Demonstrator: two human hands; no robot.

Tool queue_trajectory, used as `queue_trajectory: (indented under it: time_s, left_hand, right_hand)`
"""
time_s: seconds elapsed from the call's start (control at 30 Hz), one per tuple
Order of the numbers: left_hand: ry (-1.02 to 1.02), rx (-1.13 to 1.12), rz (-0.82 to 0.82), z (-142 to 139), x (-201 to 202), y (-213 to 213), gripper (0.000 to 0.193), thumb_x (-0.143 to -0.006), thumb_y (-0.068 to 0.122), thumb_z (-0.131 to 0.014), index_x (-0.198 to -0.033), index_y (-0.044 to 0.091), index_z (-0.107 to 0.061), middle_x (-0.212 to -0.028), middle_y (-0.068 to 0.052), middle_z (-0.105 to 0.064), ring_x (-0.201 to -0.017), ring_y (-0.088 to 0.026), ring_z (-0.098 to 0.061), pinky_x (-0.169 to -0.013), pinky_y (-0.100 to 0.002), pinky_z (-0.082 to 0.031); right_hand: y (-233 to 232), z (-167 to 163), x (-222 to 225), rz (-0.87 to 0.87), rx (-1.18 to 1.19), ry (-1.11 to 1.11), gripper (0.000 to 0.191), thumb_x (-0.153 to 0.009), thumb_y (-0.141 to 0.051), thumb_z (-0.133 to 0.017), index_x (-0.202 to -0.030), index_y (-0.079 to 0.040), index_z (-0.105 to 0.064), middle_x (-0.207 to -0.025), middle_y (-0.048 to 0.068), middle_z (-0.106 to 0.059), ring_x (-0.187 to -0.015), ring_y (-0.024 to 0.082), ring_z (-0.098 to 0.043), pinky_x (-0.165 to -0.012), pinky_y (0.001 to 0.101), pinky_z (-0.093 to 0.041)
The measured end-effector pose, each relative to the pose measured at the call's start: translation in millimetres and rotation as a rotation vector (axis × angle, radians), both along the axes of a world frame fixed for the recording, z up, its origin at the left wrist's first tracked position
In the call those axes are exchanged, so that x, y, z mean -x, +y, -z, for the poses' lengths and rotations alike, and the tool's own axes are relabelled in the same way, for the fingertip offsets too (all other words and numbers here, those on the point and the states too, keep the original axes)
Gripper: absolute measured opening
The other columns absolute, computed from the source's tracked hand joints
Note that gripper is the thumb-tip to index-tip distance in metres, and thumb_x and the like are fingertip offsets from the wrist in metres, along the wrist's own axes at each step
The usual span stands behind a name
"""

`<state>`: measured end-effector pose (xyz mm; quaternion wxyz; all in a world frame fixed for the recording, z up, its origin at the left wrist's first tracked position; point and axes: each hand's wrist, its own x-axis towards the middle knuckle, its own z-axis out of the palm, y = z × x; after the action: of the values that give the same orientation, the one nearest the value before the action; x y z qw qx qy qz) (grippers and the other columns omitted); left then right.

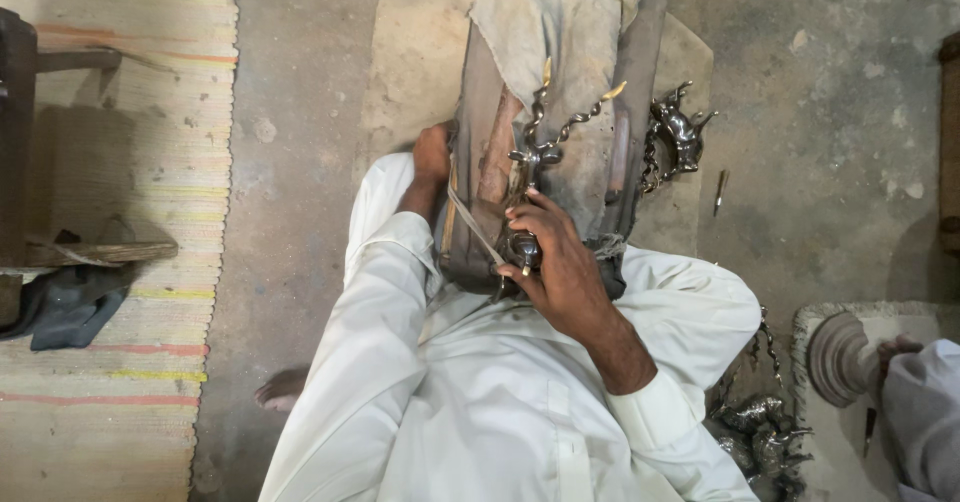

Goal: The person sits cross-legged on the floor with a small anvil block and hammers details into small silver metal animal figurines, holding each piece against the block with a punch. They then use pliers and a file to refine and adjust the figurines, setting finished pieces aside.

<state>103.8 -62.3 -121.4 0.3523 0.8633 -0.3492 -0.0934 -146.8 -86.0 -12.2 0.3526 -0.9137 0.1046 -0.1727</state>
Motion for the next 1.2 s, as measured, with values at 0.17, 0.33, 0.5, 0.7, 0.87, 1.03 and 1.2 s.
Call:
queue_trajectory:
  time_s: [0.17,0.33,0.5,0.7,0.87,1.03,1.2]
  left_hand:
    - [-0.038,-0.034,-0.01,-4.4,0.4,-2.2,0.023,-0.096,0.01,-0.055,-0.115,0.01,-0.068,-0.113,-0.022,-0.069,-0.112,-0.043,-0.062,-0.094,-0.054,-0.049]
    - [-0.044,-0.096,0.006,-6.6,2.9,-2.9,0.029,-0.089,0.017,-0.054,-0.113,0.009,-0.069,-0.11,-0.023,-0.069,-0.108,-0.043,-0.062,-0.092,-0.053,-0.049]
    - [-0.046,-0.259,-0.009,-8.2,3.2,-5.4,0.032,-0.106,0.023,-0.042,-0.106,0.005,-0.069,-0.112,-0.023,-0.07,-0.109,-0.041,-0.065,-0.096,-0.051,-0.05]
    - [-0.094,-0.377,0.189,-3.5,1.9,-7.9,0.031,-0.102,0.023,-0.047,-0.106,0.005,-0.071,-0.114,-0.022,-0.072,-0.111,-0.038,-0.067,-0.098,-0.049,-0.052]
    - [-0.099,-0.283,0.28,3.7,1.4,0.2,0.034,-0.085,0.026,-0.065,-0.112,0.004,-0.066,-0.111,-0.022,-0.07,-0.108,-0.04,-0.064,-0.095,-0.049,-0.049]
    - [-0.088,-0.25,0.215,1.1,5.5,9.3,0.04,-0.083,0.017,-0.07,-0.12,0.004,-0.062,-0.112,-0.021,-0.068,-0.109,-0.039,-0.064,-0.095,-0.047,-0.05]
    - [0.105,-0.01,0.03,-6.0,4.4,46.3,0.039,-0.082,-0.003,-0.066,-0.12,0.002,-0.061,-0.113,-0.02,-0.064,-0.102,-0.037,-0.067,-0.086,-0.046,-0.054]
  right_hand:
    - [4.0,-11.7,-4.6,0.011,0.076,0.051,0.057,-0.085,-0.021,-0.082,-0.129,-0.007,-0.048,-0.135,0.013,-0.06,-0.141,0.041,-0.048,-0.106,0.0484,-0.049]
    - [-0.1,-16.7,-5.4,-0.023,0.053,0.051,0.057,-0.085,-0.022,-0.083,-0.127,-0.007,-0.048,-0.133,0.013,-0.062,-0.141,0.042,-0.048,-0.105,0.0498,-0.049]
    - [-0.8,-12.3,-3.4,-0.017,0.029,0.006,0.062,-0.086,-0.022,-0.083,-0.131,-0.006,-0.045,-0.135,0.014,-0.061,-0.143,0.041,-0.047,-0.11,0.0492,-0.047]
    - [-0.1,-7.8,-1.5,-0.013,0.028,0.011,0.07,-0.087,-0.023,-0.083,-0.138,-0.004,-0.04,-0.14,0.015,-0.058,-0.145,0.041,-0.045,-0.112,0.0489,-0.046]
    - [-0.7,-5.8,-2.6,-0.013,0.011,0.01,0.067,-0.086,-0.024,-0.084,-0.136,-0.005,-0.043,-0.138,0.015,-0.058,-0.144,0.041,-0.045,-0.112,0.0494,-0.047]
    - [-4.7,-4.8,-1.3,-0.032,-0.02,0.039,0.064,-0.085,-0.024,-0.085,-0.135,-0.007,-0.048,-0.14,0.013,-0.057,-0.146,0.04,-0.043,-0.115,0.0487,-0.043]
    - [-13.9,-8.6,5.8,-0.11,-0.142,0.022,0.073,-0.083,-0.022,-0.086,-0.143,-0.006,-0.046,-0.153,0.014,-0.049,-0.154,0.039,-0.034,-0.126,0.0499,-0.031]
